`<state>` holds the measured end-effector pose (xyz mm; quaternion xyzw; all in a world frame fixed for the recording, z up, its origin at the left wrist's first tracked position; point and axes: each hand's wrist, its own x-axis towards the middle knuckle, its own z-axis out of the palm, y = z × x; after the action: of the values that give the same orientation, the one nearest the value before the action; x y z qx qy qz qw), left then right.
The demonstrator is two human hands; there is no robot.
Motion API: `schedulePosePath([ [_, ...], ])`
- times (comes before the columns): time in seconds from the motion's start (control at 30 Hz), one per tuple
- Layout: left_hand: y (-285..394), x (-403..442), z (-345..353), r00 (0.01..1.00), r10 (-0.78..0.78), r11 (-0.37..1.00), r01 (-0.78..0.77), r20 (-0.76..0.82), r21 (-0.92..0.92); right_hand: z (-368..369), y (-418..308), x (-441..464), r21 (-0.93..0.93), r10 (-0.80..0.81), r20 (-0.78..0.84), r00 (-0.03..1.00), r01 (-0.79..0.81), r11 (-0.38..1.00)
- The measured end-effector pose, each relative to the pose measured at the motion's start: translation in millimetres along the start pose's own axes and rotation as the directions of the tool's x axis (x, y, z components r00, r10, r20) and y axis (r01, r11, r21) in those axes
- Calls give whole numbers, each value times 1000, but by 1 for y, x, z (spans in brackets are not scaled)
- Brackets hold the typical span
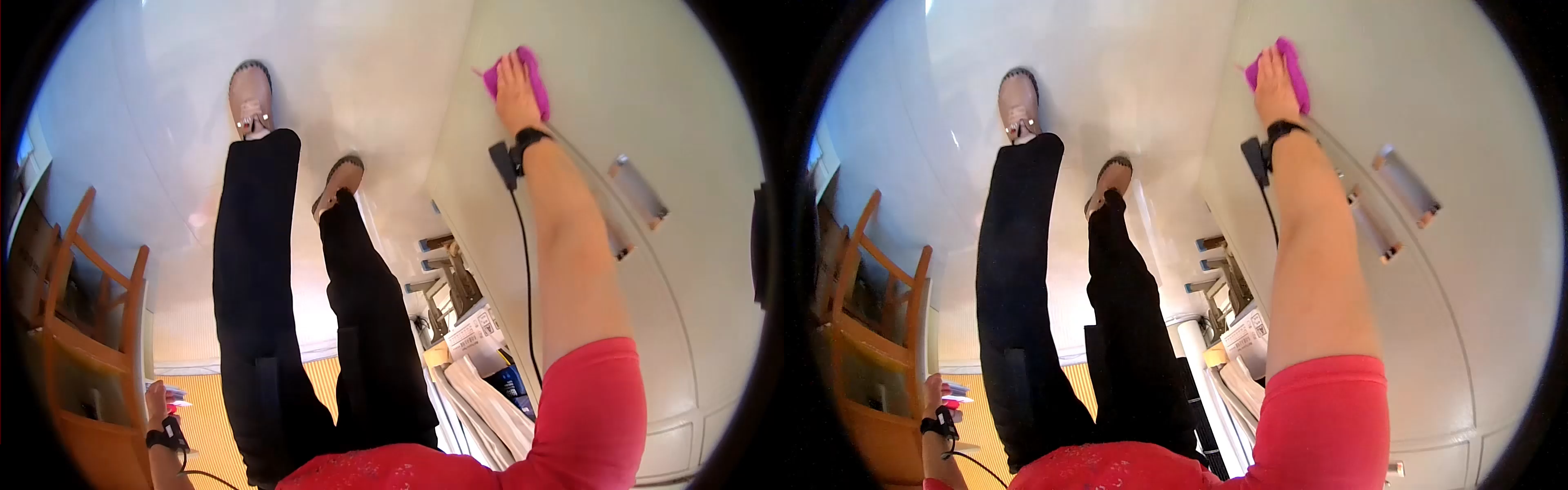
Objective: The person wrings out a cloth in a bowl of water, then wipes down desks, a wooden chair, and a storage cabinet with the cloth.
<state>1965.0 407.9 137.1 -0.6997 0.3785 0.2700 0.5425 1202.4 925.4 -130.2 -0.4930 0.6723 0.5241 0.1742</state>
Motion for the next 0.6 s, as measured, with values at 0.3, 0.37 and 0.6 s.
schedulePosePath([
  [0.3, -78, 17, 136, 991, -56, 998, 54, 122, 18, 105, -212, -194, 98, -371, 127, 920, 361, 927],
  [0.37, -103, 5, 158, 990, -77, 997, 80, 115, -23, 141, -262, -274, 665, -152, 67, 986, 70, 744],
  [0.6, -151, 7, 187, 993, -7, 999, 12, 121, -43, 49, -135, -230, 50, -136, 4, 991, 136, 989],
])
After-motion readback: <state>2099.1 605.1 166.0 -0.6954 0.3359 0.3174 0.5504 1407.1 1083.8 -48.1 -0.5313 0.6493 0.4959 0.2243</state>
